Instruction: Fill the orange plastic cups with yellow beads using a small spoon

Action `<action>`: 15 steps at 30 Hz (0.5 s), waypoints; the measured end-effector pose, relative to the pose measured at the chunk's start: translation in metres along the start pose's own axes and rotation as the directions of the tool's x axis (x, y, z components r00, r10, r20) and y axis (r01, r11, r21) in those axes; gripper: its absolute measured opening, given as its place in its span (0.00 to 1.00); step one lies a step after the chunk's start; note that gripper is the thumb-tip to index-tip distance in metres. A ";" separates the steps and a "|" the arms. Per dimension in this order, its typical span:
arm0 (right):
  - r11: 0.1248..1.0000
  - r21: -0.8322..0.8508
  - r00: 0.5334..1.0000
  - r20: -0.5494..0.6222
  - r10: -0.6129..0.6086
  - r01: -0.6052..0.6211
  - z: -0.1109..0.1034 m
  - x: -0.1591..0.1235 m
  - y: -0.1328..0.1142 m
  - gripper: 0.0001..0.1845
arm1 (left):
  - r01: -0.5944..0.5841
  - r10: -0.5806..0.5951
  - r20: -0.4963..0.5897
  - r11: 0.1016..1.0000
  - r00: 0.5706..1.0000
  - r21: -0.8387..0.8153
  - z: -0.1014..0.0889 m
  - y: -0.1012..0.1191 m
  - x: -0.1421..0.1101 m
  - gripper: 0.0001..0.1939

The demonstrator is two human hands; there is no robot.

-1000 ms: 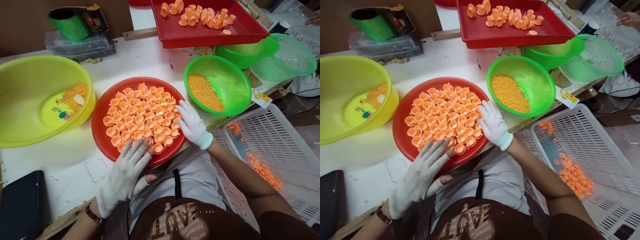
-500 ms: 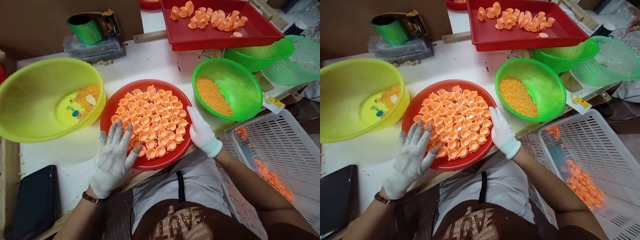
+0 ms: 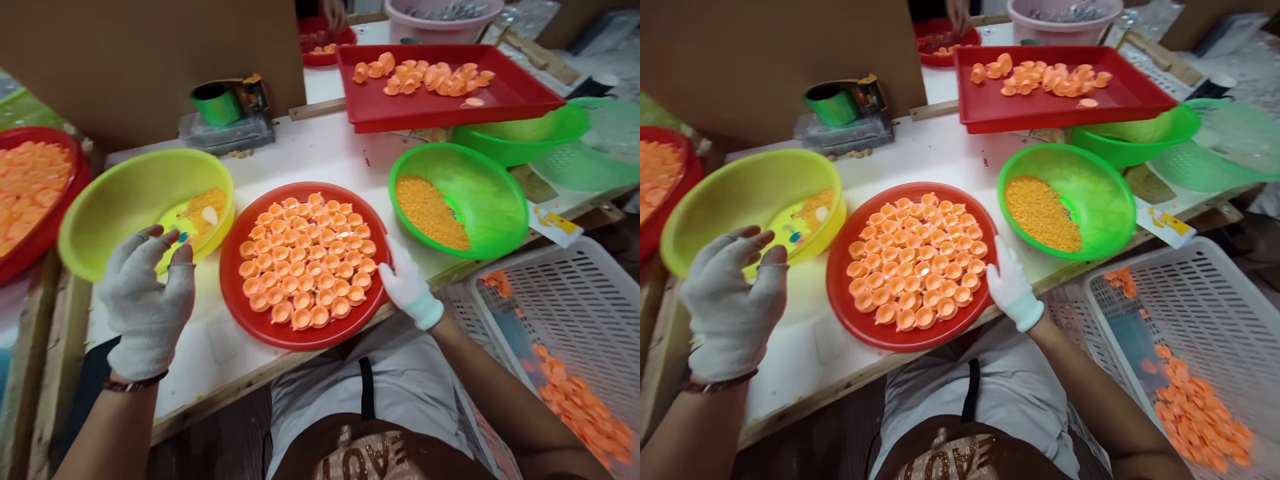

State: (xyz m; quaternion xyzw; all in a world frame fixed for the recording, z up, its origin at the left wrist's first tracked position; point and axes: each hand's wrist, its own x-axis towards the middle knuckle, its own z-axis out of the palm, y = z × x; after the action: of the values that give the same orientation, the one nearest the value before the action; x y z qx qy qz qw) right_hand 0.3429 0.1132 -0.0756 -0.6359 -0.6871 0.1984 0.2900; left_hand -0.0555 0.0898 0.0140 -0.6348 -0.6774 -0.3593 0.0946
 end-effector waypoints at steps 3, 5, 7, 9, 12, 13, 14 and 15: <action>0.995 -0.070 0.991 0.115 -0.066 0.074 -0.016 -0.010 -0.010 0.31 | -0.005 0.016 0.072 0.988 0.997 -0.157 0.023 0.035 0.005 0.19; 0.983 -0.109 0.978 0.165 -0.130 0.149 -0.038 -0.013 -0.013 0.25 | 0.073 0.008 0.242 0.943 0.970 -0.325 0.047 0.068 0.010 0.20; 0.972 -0.132 0.977 0.108 -0.182 0.196 -0.065 -0.014 -0.011 0.18 | 0.187 0.026 0.420 0.869 0.907 -0.459 0.072 0.103 0.018 0.24; 0.968 -0.159 0.978 -0.051 -0.204 0.193 -0.094 -0.012 -0.003 0.15 | 0.232 0.082 0.523 0.830 0.849 -0.508 0.093 0.136 0.030 0.25; 0.966 -0.197 0.938 -0.271 -0.216 0.165 -0.133 -0.004 0.023 0.14 | 0.270 0.091 0.572 0.813 0.815 -0.516 0.114 0.171 0.051 0.23; 0.966 -0.209 0.916 -0.336 -0.218 0.153 -0.143 0.001 0.036 0.13 | 0.333 0.065 0.595 0.778 0.801 -0.534 0.118 0.178 0.056 0.22; 0.966 -0.219 0.890 -0.403 -0.215 0.134 -0.151 0.006 0.050 0.14 | 0.415 0.036 0.625 0.717 0.780 -0.559 0.121 0.183 0.060 0.21; 0.973 -0.211 0.857 -0.480 -0.187 0.095 -0.157 0.012 0.065 0.19 | 0.520 0.018 0.669 0.613 0.743 -0.594 0.122 0.185 0.062 0.20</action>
State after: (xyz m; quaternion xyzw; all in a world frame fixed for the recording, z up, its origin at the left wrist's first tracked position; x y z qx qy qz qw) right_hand 0.4944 0.1173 0.0026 -0.6368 -0.6493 -0.0565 0.4120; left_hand 0.1452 0.2013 0.0297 -0.5859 -0.5445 -0.3882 -0.4577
